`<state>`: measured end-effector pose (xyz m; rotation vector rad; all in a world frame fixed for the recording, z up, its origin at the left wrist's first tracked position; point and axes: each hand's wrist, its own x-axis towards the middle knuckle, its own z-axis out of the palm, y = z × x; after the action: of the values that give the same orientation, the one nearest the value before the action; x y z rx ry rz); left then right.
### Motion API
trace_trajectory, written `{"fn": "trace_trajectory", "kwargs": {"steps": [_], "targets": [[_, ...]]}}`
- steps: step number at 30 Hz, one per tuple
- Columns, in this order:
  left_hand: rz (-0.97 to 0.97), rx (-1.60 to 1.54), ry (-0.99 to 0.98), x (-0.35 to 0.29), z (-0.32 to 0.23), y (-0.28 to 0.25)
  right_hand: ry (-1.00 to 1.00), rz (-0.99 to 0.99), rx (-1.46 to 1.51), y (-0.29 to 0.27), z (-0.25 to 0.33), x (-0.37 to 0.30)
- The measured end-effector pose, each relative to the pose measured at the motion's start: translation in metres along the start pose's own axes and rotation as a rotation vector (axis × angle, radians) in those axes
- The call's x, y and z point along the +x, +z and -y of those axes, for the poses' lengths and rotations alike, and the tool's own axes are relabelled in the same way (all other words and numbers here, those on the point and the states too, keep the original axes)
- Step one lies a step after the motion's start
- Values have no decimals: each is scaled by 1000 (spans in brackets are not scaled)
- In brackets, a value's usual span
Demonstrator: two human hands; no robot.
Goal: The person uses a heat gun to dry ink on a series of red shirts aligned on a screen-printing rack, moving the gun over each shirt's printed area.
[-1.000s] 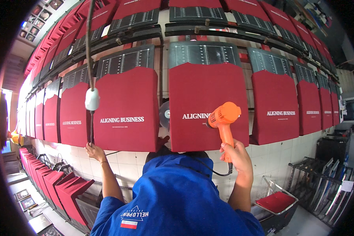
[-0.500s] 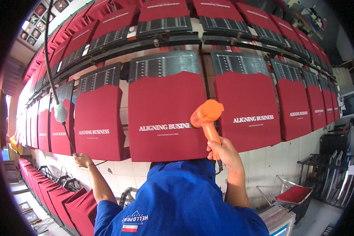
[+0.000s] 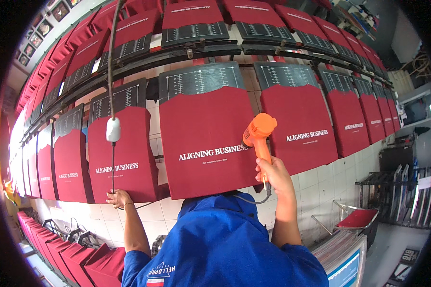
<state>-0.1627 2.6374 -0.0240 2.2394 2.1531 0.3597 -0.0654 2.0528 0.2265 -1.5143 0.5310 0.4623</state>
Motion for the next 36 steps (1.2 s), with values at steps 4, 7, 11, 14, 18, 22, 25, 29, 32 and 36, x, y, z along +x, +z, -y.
{"fn": "trace_trajectory", "kwargs": {"steps": [4, 7, 11, 14, 18, 22, 25, 29, 32, 36], "targets": [[14, 83, 60, 10, 7, 3, 9, 45, -15, -1, -3, 0], [21, 36, 57, 11, 7, 7, -14, 46, -47, 0, -5, 0], [-4, 21, 27, 6, 5, 4, 29, 61, -43, -7, -3, -2], [29, -26, 9, -4, -7, -9, 0, 61, -55, -9, -12, -6], [12, 3, 19, 6, 7, -6, 44, 72, -13, -14, -5, -12], [-24, -38, 5, 1, 1, 1, -12, 121, -26, -14, -14, -7], [-8, -9, 15, -1, -1, -1, 32, 124, -28, -14, -7, -8], [-22, -39, 27, 4, 3, 4, 0, 160, -60, -7, -11, -4], [-4, -14, 52, 5, 6, 4, 31, 187, -51, -9, -3, -3], [-39, -11, 24, 2, 2, 1, 30, 200, -53, -2, -7, -1]]}}
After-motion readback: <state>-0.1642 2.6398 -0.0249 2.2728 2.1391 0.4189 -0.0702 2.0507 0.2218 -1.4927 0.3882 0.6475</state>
